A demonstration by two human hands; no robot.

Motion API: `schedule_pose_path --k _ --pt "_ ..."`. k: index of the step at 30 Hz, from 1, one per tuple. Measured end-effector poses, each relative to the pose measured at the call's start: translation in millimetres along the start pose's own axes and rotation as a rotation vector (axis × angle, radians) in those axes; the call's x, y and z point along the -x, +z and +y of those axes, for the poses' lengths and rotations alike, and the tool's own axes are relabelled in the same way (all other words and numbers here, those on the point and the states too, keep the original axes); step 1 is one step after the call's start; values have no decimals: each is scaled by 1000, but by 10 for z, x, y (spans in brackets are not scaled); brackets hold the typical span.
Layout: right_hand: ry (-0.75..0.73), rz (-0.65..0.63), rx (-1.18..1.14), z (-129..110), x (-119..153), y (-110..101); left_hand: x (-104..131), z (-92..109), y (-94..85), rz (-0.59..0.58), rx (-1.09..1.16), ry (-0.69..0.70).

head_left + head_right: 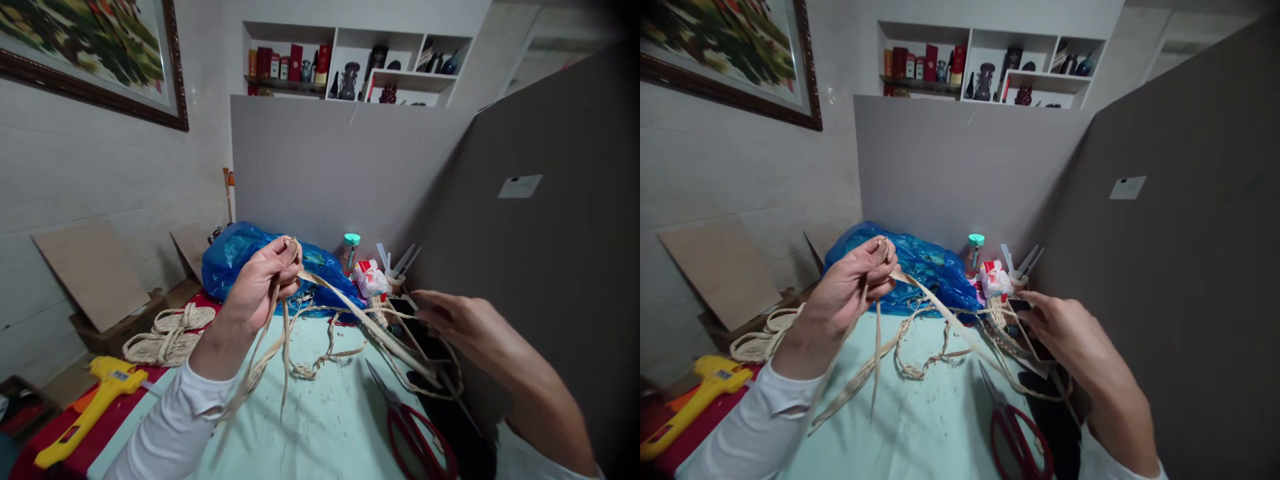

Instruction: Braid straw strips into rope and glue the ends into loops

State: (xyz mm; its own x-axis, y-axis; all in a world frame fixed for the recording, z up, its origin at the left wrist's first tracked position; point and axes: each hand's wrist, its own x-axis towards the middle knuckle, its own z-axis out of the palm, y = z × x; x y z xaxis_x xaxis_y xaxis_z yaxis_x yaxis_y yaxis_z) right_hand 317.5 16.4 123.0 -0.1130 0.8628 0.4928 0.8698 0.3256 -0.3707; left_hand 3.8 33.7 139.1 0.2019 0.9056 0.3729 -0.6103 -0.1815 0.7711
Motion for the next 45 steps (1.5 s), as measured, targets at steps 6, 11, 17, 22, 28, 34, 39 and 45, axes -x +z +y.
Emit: schedule_pose_path --k 6,11,17,22,28,34,39,45 --pt "-147 20 -541 -721 71 134 84 -201 182 -146 -223 -112" --pt "-198 -198 -677 -1069 87 372 155 -340 290 -260 -440 -115" --pt "-295 -363 -712 -935 30 381 170 -342 313 -324 -519 -145" --pt "-314 -388 -715 -904 -3 396 137 -334 258 -369 -557 -119" --pt "-276 -309 -834 -916 2 433 125 -336 230 -290 -501 -89" --pt "-257 -287 -877 -875 1 450 125 -345 257 -240 -245 -139" --pt "-189 -334 -958 -869 -1 448 116 -359 301 -158 -227 -91" --pt "-185 -353 -1024 -864 -27 474 95 -390 296 -101 -323 -92"
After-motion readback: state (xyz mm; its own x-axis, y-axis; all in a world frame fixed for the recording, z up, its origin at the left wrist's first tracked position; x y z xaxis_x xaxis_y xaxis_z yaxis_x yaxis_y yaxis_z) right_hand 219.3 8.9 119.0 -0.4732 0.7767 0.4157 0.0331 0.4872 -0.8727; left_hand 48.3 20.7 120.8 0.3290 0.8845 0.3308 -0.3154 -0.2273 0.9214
